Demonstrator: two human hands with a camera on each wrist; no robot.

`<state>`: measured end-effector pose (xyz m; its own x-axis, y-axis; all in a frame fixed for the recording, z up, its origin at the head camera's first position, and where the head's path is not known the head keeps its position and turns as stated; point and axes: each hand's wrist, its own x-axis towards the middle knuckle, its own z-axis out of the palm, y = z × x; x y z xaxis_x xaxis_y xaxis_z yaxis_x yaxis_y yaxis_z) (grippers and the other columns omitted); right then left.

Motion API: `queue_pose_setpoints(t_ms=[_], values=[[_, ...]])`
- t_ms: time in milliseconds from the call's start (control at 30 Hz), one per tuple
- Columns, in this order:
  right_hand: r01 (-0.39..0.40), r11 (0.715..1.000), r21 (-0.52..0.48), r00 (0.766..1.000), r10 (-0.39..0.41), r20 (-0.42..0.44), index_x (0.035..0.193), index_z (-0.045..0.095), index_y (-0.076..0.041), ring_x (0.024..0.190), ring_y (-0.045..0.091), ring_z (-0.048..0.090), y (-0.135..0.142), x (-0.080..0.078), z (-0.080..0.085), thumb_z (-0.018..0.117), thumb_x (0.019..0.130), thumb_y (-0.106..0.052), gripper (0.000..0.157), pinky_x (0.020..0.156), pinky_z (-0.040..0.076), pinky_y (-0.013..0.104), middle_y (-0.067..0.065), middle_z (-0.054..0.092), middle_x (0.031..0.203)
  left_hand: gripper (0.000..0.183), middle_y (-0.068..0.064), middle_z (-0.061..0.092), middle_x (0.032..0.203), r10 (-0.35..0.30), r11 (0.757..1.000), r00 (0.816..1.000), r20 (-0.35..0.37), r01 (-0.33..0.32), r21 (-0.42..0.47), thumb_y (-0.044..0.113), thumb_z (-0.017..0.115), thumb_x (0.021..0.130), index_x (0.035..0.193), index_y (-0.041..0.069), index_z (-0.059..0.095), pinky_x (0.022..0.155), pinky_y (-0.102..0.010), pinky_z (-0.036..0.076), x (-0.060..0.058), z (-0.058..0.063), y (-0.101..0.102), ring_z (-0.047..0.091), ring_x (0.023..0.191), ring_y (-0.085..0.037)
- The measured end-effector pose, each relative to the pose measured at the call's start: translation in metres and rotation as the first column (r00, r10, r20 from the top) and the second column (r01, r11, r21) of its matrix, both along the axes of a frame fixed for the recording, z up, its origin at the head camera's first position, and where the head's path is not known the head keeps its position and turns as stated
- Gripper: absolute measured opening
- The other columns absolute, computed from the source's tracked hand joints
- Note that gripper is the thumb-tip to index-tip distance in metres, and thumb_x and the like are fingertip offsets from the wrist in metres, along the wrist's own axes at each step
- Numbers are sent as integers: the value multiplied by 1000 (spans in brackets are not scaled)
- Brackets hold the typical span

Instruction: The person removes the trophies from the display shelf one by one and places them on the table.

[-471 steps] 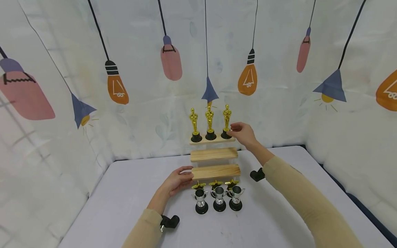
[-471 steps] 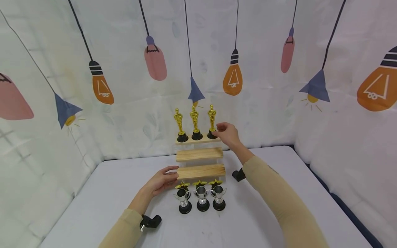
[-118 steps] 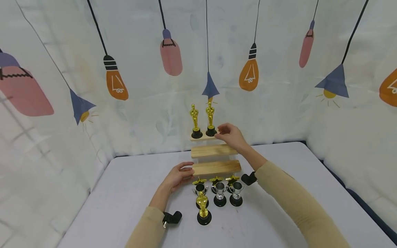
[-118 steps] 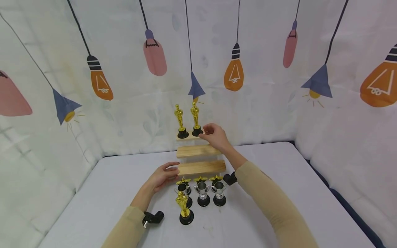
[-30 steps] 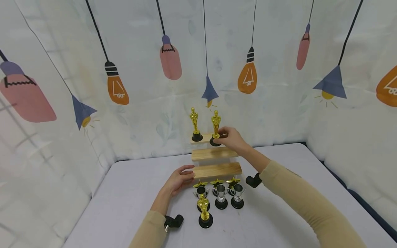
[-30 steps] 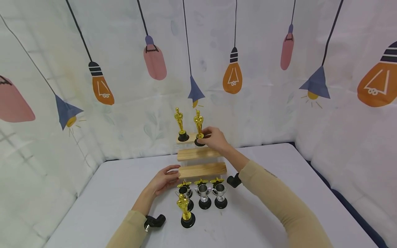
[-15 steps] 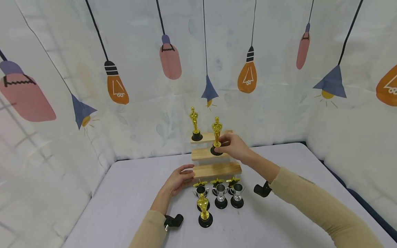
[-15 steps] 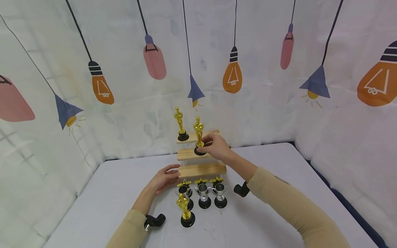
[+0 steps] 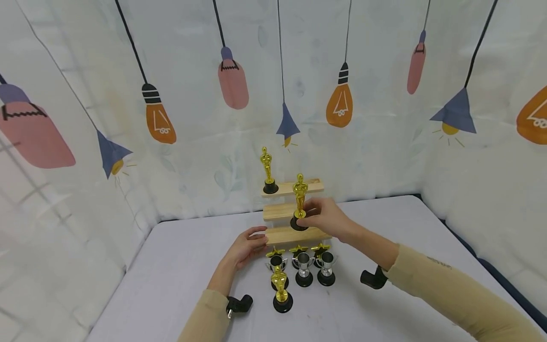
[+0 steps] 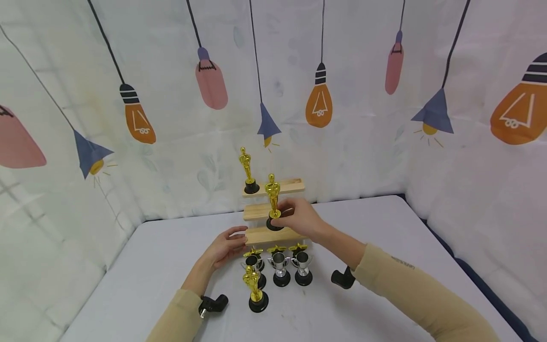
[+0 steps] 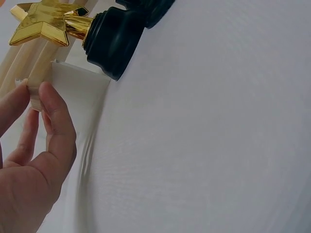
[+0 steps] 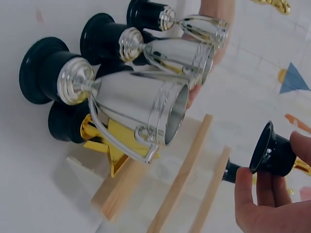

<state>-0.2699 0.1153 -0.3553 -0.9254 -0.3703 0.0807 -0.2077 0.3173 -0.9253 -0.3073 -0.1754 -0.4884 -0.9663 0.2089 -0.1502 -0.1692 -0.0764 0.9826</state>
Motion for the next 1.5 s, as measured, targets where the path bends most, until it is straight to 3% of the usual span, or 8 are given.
queue_pose_setpoints(t_ms=[733, 1167, 1500], values=[[-119, 993, -7, 993, 119, -27, 109, 67, -3, 105, 28, 67, 5, 49, -9, 81, 90, -15, 27, 84, 58, 38, 8, 69, 107, 52, -16, 62, 117, -2, 1000, 1000, 5, 2, 11, 1, 70, 97, 145, -2, 50, 87, -35, 59, 2, -1, -2, 67, 98, -20], [-148, 988, -39, 989, 149, 10, 112, 66, 0, 98, 26, 68, 12, 71, -20, 82, 88, -13, 31, 83, 58, 29, 9, 68, 105, 53, -16, 62, 118, -12, 1000, 1000, -5, 12, 9, 2, 70, 97, 145, -3, 49, 88, -36, 58, 1, -4, -2, 67, 99, -21], [-162, 986, -30, 984, 164, 72, 111, 67, -1, 97, 24, 67, 12, 88, -30, 83, 87, -13, 31, 82, 58, 29, 8, 66, 106, 53, -15, 62, 118, -6, 1000, 1000, 0, 6, 10, 2, 70, 97, 146, -2, 49, 87, -35, 59, 0, -3, -2, 67, 99, -20]])
